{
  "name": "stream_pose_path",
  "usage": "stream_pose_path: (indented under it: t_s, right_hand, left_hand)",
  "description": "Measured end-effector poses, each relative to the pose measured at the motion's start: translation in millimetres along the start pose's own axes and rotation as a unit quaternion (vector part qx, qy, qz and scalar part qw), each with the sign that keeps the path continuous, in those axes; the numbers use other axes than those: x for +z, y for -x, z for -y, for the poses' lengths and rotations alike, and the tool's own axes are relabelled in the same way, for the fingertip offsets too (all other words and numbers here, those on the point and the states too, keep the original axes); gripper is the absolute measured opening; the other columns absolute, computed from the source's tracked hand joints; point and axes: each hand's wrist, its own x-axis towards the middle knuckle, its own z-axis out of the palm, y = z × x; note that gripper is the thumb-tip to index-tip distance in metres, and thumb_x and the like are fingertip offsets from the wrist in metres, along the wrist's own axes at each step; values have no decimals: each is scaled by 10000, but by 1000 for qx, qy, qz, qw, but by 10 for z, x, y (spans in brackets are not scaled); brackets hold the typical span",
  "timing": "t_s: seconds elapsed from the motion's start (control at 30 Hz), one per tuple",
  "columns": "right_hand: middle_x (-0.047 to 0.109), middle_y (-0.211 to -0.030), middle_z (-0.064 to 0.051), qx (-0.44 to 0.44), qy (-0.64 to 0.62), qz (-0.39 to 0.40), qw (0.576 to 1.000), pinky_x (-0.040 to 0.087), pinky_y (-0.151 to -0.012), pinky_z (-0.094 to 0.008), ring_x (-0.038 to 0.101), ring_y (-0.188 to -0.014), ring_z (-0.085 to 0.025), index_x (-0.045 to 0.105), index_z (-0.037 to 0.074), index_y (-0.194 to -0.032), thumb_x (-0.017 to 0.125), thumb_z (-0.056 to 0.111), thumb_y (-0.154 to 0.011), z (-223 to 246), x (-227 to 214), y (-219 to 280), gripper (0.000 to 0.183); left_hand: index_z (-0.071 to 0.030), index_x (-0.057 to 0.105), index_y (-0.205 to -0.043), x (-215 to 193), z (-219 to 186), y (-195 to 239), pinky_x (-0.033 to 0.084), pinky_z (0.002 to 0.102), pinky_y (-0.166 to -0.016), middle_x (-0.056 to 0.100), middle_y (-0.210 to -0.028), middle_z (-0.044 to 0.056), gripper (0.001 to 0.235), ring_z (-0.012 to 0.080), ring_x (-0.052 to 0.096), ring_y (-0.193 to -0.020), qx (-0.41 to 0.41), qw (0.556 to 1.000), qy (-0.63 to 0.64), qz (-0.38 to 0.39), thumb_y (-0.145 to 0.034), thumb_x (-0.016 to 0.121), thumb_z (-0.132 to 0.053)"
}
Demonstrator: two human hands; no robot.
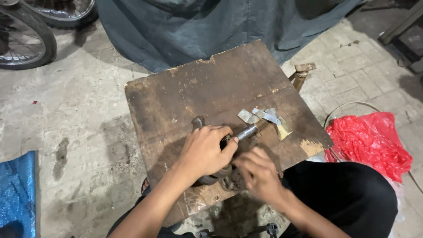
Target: The person sits at a wooden table and assembles a mechanical component, likely a motorcycle part. They use a rag to wipe a cylindrical metal piece, then insert a smaller metal rod into it. The person continues to manipulate the assembly, adding a small ring and a gear-like component, and finally uses a white cloth to wipe the finished assembly.
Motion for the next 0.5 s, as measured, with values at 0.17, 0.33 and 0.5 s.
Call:
stream_pose_path:
  t_s: [0.17, 0.33, 0.5]
  right_hand:
    - [719, -929, -33, 93, -50, 37, 994, 474, -736, -299, 573, -824, -175, 751, 21, -901, 699, -58, -737, 111, -82, -52, 189]
    - [736, -922, -52, 187, -69, -8, 980, 531, -767, -295, 656, -851, -180, 749, 12, -893, 690, 35, -812, 112, -238, -137, 103]
    - [776, -959, -84, 288, -236, -74, 925, 541, -698, -218, 693, -784, -123, 724, -26, -959, 677, -90, -800, -155, -309, -44, 178]
  left_hand:
    - [-11, 747, -1032, -86, -44, 99, 593, 437, -542, 771, -943, 183, 358, 337, 713, -578, 16, 999, 5, -47, -844, 562, -254]
    - [-23, 742, -1100, -102, -58, 111, 600, 466, -656, 767, -1071, 154, 410, 366, 735, -724, 13, 999, 1, -35, -838, 570, -288]
    - [-13, 742, -1064, -68, -29, 115, 570, 431, -740, 772, -1013, 107, 366, 337, 714, -851, 85, 993, -5, -79, -820, 598, -244]
